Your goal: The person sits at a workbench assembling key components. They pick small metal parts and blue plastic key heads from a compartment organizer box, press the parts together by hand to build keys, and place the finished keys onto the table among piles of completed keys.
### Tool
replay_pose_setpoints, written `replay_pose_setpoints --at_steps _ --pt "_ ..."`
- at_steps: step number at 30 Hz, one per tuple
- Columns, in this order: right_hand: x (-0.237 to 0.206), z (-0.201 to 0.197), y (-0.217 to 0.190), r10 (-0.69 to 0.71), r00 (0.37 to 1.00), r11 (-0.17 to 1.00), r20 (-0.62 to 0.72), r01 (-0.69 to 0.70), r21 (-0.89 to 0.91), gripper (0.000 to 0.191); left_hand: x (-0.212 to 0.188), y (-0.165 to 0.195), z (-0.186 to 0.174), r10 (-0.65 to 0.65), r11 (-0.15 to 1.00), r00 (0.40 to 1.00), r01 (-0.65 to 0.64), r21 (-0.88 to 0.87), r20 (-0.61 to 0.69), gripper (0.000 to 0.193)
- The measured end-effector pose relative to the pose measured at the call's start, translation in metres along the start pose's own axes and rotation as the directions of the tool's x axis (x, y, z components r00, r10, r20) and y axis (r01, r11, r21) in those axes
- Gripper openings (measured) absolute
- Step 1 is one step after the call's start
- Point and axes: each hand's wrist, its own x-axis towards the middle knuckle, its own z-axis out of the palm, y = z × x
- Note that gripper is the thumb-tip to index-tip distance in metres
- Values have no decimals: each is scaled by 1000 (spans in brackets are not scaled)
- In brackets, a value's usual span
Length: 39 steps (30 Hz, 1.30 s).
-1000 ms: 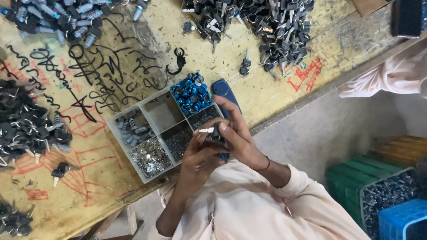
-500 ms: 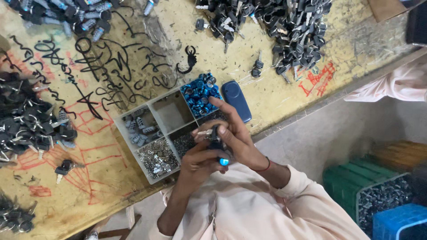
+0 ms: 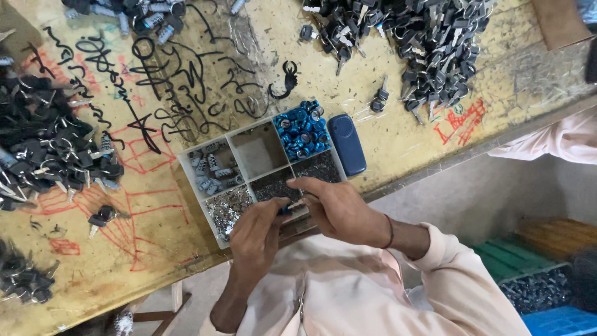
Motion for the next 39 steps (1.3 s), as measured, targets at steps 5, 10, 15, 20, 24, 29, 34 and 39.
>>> replay_pose_setpoints --at_steps 5,10,15,20,24,29,34,39 --pt "-3 -3 -18 -147 973 967 177 179 -181 59 -12 -9 9 59 998 998 -59 4 30 37" --pt "-1 -14 -26 -195 963 953 183 230 -195 72 -8 -6 14 -263 908 936 322 -268 234 30" --pt "-1 -44 18 229 732 905 -642 -402 -136 22 5 5 -13 -370 892 922 388 -232 116 43" --pt "-6 -67 35 -108 872 744 -477 -248 -621 26 1 -11 -47 -326 863 944 276 423 50 19" --pt "10 -62 3 256 921 961 -293 -276 -27 14 -4 -19 -41 -373 810 922 266 522 108 13" --pt "55 3 -19 -176 924 882 339 301 -363 26 -6 -18 -40 -277 846 958 205 492 78 11" --pt "54 18 -4 -169 875 849 454 364 -384 28 -12 -18 -40 -326 838 942 249 486 78 10" --pt "48 19 -10 -132 909 850 396 309 -426 21 -17 -18 -45 -320 910 948 307 279 1 11"
